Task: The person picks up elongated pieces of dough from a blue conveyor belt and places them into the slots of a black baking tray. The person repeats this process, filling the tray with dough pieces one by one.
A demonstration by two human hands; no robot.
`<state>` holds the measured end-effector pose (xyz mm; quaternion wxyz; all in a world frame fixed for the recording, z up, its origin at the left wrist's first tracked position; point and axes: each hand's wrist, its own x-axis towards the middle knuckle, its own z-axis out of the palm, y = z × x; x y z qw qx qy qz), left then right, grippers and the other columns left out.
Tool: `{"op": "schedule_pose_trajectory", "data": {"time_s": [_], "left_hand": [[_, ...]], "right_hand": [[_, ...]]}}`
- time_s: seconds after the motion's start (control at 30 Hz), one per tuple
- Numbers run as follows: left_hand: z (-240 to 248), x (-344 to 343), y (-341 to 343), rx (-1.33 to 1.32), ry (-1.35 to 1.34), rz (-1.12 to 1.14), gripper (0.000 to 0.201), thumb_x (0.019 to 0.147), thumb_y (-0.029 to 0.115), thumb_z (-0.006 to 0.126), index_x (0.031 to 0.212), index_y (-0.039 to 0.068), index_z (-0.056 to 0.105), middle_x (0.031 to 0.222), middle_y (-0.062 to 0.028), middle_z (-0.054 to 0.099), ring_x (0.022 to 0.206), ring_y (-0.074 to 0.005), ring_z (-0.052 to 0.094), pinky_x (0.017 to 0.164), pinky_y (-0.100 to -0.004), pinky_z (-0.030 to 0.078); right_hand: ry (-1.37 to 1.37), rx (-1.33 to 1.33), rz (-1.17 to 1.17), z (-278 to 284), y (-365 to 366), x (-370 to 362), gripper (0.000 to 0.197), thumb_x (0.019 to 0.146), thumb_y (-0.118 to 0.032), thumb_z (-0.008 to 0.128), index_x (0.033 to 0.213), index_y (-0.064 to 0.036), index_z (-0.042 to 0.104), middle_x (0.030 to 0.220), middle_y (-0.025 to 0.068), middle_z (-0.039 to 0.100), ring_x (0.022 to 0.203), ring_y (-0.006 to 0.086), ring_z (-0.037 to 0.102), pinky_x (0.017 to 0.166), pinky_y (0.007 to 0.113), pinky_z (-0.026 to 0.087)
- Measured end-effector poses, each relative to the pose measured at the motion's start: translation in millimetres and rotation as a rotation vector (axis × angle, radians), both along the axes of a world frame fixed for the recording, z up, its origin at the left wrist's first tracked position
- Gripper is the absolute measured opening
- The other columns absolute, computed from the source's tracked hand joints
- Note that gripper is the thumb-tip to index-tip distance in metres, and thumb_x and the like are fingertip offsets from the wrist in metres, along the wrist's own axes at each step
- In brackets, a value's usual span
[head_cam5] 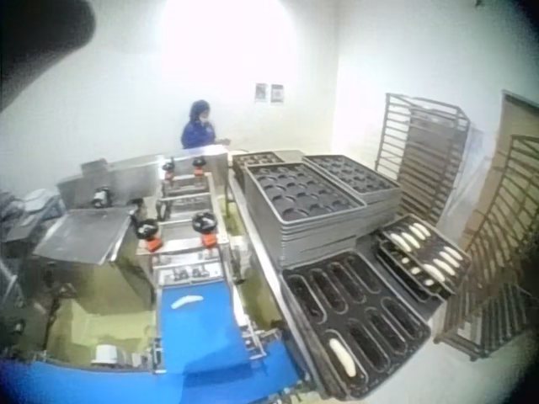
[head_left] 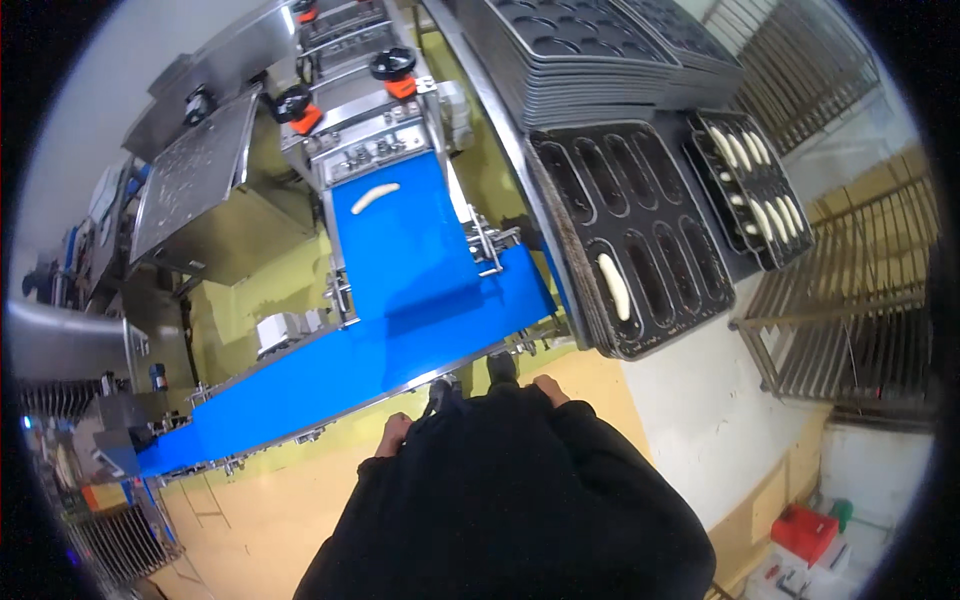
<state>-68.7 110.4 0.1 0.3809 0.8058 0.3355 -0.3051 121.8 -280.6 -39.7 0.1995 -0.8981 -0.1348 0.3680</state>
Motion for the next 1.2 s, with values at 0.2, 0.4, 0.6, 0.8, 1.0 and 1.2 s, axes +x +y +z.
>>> {"op": "schedule_pose_trajectory", "data": {"time_s": [0.2,0.4,0.6,0.8,1.0,1.2], "left_hand": [[-7.6,-46.6,-14.8,-0.100,0.029,0.279,0.033,0.070,0.034,0.069,0.082,0.003,0.068,0.082,-0.0171,0.067,0.080,-0.0259,0.065,0.070,-0.0353,0.050],[-2.7,-97.2,-43.8,-0.024,-0.032,0.331,0.039,0.076,0.039,0.059,0.085,0.002,0.067,0.082,-0.0166,0.066,0.081,-0.0289,0.064,0.070,-0.0381,0.049],[36.0,-132.2,-99.6,-0.015,0.138,0.626,0.036,0.078,0.033,0.060,0.088,-0.001,0.066,0.079,-0.0156,0.067,0.075,-0.0263,0.064,0.067,-0.0367,0.048],[50.6,-145.9,-122.1,-0.050,0.029,0.622,0.042,0.080,0.040,0.062,0.093,0.000,0.065,0.079,-0.0150,0.067,0.078,-0.0237,0.065,0.070,-0.0343,0.049],[15.1,-122.1,-69.3,-0.051,0.021,0.348,0.038,0.081,0.036,0.063,0.093,-0.001,0.065,0.077,-0.0142,0.066,0.075,-0.0229,0.064,0.067,-0.0335,0.049],[-14.1,-45.8,-13.1,0.047,-0.070,-0.020,0.035,0.081,0.031,0.063,0.092,-0.001,0.064,0.075,-0.0133,0.066,0.071,-0.0221,0.064,0.063,-0.0327,0.050]], "right_hand": [[0.130,0.335,0.079,18.3,54.4,39.9,0.025,0.077,-0.027,0.055,0.080,-0.0035,0.064,0.080,0.0156,0.063,0.076,0.0294,0.061,0.066,0.039,0.048],[0.594,0.748,0.015,106.3,217.4,119.4,0.017,0.081,-0.019,0.061,0.090,-0.0050,0.059,0.069,0.0048,0.059,0.058,0.0127,0.056,0.052,0.030,0.046],[-0.800,0.517,0.072,169.0,372.8,228.3,0.045,0.068,-0.021,0.073,0.108,-0.0093,0.057,0.114,0.0111,0.051,0.103,0.0316,0.048,0.085,0.048,0.040],[-0.671,0.395,0.369,151.5,399.8,260.7,0.022,0.070,-0.031,0.068,0.090,-0.0231,0.068,0.099,0.0041,0.055,0.099,0.0269,0.048,0.080,0.050,0.036],[0.356,1.127,-0.497,181.5,335.7,216.8,0.033,0.086,-0.041,0.056,0.100,-0.0112,0.061,0.089,0.0017,0.058,0.074,0.0153,0.057,0.058,0.034,0.048],[0.317,1.558,-0.970,266.4,140.2,185.6,0.033,0.094,-0.036,0.044,0.110,-0.0084,0.052,0.085,0.0047,0.057,0.068,0.0125,0.056,0.058,0.029,0.049]]}}
